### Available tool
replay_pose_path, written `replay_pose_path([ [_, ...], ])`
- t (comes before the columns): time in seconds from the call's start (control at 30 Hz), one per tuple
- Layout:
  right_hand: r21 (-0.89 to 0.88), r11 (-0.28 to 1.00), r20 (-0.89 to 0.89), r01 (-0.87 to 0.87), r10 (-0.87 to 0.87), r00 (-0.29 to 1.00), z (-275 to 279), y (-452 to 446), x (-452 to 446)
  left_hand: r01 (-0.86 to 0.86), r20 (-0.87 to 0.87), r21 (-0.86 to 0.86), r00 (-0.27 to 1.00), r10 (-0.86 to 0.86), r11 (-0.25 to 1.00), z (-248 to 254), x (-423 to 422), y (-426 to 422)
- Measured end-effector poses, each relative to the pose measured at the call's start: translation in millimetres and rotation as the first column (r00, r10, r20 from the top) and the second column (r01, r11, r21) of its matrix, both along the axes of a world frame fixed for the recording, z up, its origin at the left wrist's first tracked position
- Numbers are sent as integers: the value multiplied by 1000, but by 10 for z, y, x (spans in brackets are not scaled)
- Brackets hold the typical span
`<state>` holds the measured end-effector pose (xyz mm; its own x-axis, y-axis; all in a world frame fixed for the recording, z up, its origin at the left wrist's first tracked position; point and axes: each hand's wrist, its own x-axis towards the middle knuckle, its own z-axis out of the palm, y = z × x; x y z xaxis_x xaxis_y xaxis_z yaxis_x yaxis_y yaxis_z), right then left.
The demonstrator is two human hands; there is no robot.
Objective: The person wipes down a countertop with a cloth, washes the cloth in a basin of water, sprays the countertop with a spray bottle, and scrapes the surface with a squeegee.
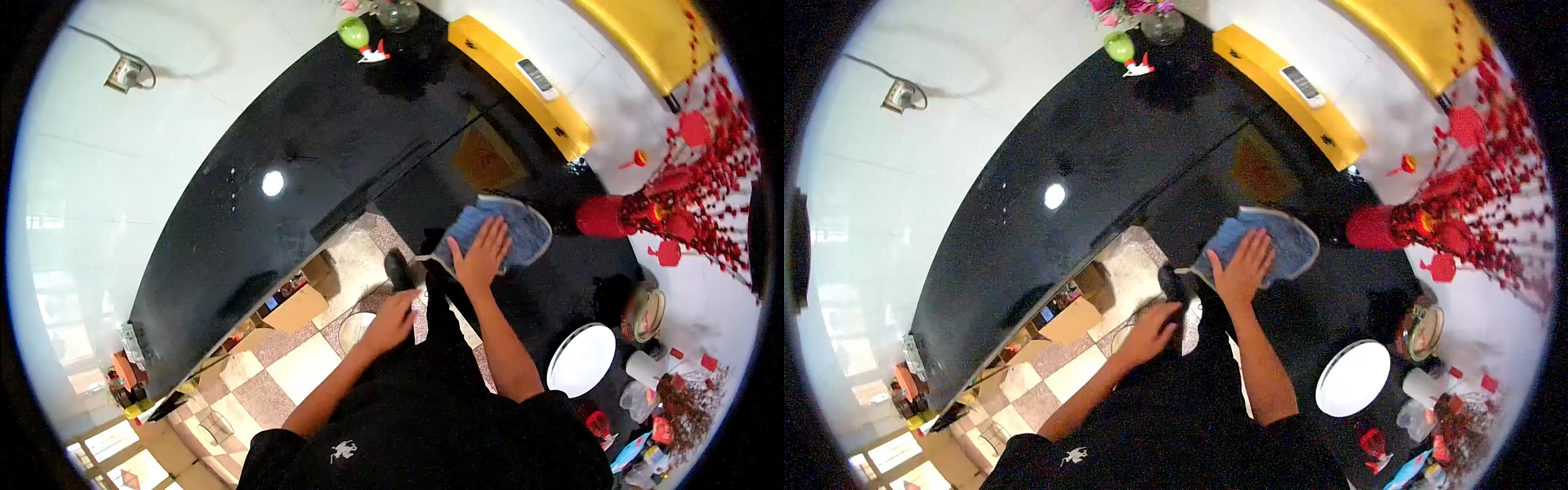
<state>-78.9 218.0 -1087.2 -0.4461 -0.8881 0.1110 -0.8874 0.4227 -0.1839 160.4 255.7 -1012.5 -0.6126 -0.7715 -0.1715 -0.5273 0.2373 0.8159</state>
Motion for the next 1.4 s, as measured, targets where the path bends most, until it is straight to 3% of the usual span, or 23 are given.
replay_pose_path([
  [0.17, -156, 977, -27, -143, 140, 990, -82, -1049, 309, -405, 103, 108, 913, 395, 908, 93, 881, -154],
  [0.27, -172, 965, -33, -199, 197, 980, -119, -1575, 560, -530, 66, 92, 848, 526, 843, -75, 1361, -236],
  [0.4, -122, 868, 0, -481, 484, 875, 45, -2176, 1245, -614, 32, 183, 784, 620, 768, -98, 1778, -440],
  [0.47, -152, 783, 63, -603, 617, 785, 86, -2336, 1770, -622, -21, 152, 775, 632, 768, -78, 1939, -606],
  [0.53, -129, 664, 247, -737, 741, 625, 273, -2292, 2364, -664, -136, 250, 696, 705, 705, -104, 2148, -784],
  [0.6, -196, 468, 344, -862, 856, 386, 159, -2047, 2987, -714, -256, -23, 680, 687, 699, -52, 2307, -1148],
  [0.63, -317, 376, 343, -871, 901, 264, -2, -1908, 3302, -727, -327, -46, 659, 677, 685, 150, 2356, -1402],
  [0.7, -322, 254, 331, -912, 933, 143, -123, -1852, 3482, -748, -365, -87, 638, 678, 658, 335, 2536, -1802],
  [0.77, -82, 184, 319, -979, 936, 150, 60, -2191, 3312, -762, -315, -61, 628, 712, 645, 449, 2848, -2032],
  [0.8, -25, 280, 250, -960, 931, 265, 222, -2468, 2988, -765, -385, -89, 617, 686, 638, 524, 2970, -2081],
  [0.83, 1, 450, 302, -893, 851, 429, 210, -2779, 2569, -783, -315, -78, 606, 730, 617, 550, 3142, -2052],
  [0.87, 81, 666, 173, -741, 723, 669, 331, -3000, 2169, -804, -239, -70, 589, 772, 591, 552, 3312, -1943],
  [0.9, 38, 801, 22, -598, 598, 801, 326, -3191, 1740, -831, -217, -52, 551, 806, 554, 484, 3480, -1770],
  [0.93, 34, 853, -149, -521, 520, 841, 164, -3274, 1246, -854, -194, -41, 517, 834, 519, 405, 3603, -1561],
  [1.0, -199, 949, -281, -246, 186, 942, -502, -3451, 835, -912, -120, 15, 406, 906, 410, 276, 3711, -1061],
  [1.07, 141, 953, -237, -269, 296, 925, -131, -3515, 1355, -956, -56, 71, 280, 958, 284, 180, 3624, -609],
  [1.1, 297, 915, -205, -271, 339, 918, 169, -3616, 1754, -966, -136, 96, 227, 964, 241, 73, 3536, -442],
  [1.13, 291, 874, -15, -390, 412, 911, 362, -3721, 2157, -959, -145, 146, 220, 965, 241, 21, 3444, -317],
  [1.17, 38, 864, 35, -503, 501, 864, 123, -3713, 2478, -946, -129, 200, 233, 964, 255, 27, 3324, -353],
  [1.2, -83, 772, 84, -631, 636, 767, 49, -3660, 2828, -931, -107, 252, 246, 963, 266, 70, 3193, -380],
  [1.27, 20, 531, 185, -847, 831, 525, 311, -3350, 3450, -915, -84, 241, 313, 946, 324, 248, 2872, -812],
  [1.3, -12, 405, 156, -914, 904, 398, 215, -3094, 3660, -913, -50, 246, 323, 945, 325, 314, 2757, -1031],
  [1.4, -242, 164, 319, -956, 944, 81, -4, -2381, 3777, -886, -7, 130, 449, 894, 446, 408, 2578, -1513],
])
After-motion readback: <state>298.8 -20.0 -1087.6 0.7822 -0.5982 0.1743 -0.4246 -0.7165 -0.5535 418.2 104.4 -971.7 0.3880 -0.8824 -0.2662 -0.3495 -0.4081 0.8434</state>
